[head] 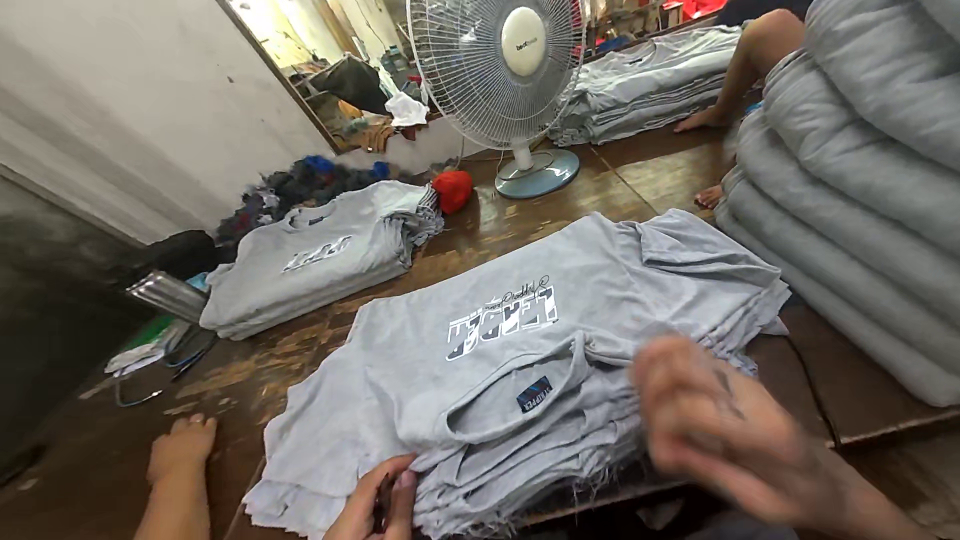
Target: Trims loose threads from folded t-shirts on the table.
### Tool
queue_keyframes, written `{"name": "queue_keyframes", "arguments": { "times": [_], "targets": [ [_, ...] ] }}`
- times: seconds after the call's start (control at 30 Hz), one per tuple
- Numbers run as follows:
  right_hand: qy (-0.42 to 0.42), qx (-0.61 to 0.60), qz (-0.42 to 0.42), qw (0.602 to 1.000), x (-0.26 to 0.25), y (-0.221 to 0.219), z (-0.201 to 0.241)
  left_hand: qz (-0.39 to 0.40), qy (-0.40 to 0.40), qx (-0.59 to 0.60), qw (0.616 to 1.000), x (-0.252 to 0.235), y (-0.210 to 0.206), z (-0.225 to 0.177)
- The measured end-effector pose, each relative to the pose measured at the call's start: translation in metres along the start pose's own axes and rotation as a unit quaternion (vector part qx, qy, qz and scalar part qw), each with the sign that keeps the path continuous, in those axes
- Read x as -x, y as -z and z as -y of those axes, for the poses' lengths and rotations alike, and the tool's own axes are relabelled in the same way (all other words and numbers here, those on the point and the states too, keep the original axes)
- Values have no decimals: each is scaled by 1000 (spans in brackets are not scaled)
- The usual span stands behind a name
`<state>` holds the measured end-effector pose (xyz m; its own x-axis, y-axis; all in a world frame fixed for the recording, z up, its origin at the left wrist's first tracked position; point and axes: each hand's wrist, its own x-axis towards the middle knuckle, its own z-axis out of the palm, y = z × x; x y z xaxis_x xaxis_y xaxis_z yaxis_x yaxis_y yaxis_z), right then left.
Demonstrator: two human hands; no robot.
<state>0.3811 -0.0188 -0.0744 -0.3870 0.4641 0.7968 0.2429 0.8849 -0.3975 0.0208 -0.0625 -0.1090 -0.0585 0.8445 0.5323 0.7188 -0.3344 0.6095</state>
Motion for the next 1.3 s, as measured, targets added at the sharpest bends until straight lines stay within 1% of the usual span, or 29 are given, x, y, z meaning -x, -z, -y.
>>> {"name": "queue_keyframes", "arguments": {
  "times": [0.03,0.07,0.1,0.13,0.2,0.23,0.27,0.3,0.37,0.4,0.43,0.47,0.53,0.57,0.6,0.67,0.7,0.73,0.77,0.83,0.9,0.97,1.07,1.13,1.2,1.23,1.3],
  "targets": [
    [8,-84,55,995,3,9,13,-2,2,0,1000,0,0,0],
    [9,-155,117,981,4,17,22,-3,2,-3,1000,0,-1,0],
    [16,-182,150,972,2,19,28,-4,2,-7,1000,0,-2,0],
    [19,-156,151,976,-2,20,30,-3,0,-9,1000,-1,-2,1],
    [16,16,87,996,-15,13,18,-2,-7,-6,1000,-2,-3,1],
    [4,98,66,993,-23,6,6,-5,-10,-6,1000,-2,-4,2],
    [-9,145,62,987,-30,-3,-8,-8,-13,-9,1000,-2,-4,1],
    [-10,155,56,986,-34,-13,-21,-12,-15,-14,1000,-1,-5,1],
    [23,124,6,992,-31,-29,-33,-14,-11,-19,1000,2,-3,0],
    [44,89,-12,995,-28,-29,-26,-11,-7,-19,1000,2,-2,0],
    [62,48,-9,997,-25,-23,-12,-10,-3,-16,1000,2,0,1],
    [72,4,17,997,-20,-14,4,-8,-2,-14,1000,2,0,2],
    [64,-101,96,988,-9,5,30,-16,-12,-9,1000,5,0,7],
    [54,-116,110,986,-5,11,37,-23,-18,-8,1000,6,-2,9],
    [41,-96,102,989,-4,16,39,-27,-21,-9,999,6,-2,10],
    [11,35,52,998,-6,24,23,-37,-19,-6,999,4,-3,8],
    [-15,125,47,991,-6,28,8,-44,-16,-4,999,3,-4,7],
    [-42,203,58,977,-2,31,-10,-53,-11,0,999,3,-4,7],
    [-62,245,75,965,5,33,-30,-62,-5,6,998,4,-5,6],
    [-92,246,87,961,20,41,-56,-83,12,32,996,5,-2,4],
    [-109,217,64,968,28,62,-61,-108,27,76,991,1,0,3],
    [-119,192,47,973,31,75,-64,-117,35,100,988,2,1,5],
    [-133,194,44,971,33,69,-65,-122,34,113,986,2,0,9],
    [-139,240,52,959,28,66,-62,-134,39,131,982,1,-1,11],
    [-127,289,49,948,17,63,-50,-148,41,146,977,-1,-3,12],
    [-107,299,42,947,7,59,-41,-155,41,148,976,-3,-4,11],
    [-53,278,38,958,-21,39,-17,-163,53,149,974,-5,-5,6]
  ]
}}
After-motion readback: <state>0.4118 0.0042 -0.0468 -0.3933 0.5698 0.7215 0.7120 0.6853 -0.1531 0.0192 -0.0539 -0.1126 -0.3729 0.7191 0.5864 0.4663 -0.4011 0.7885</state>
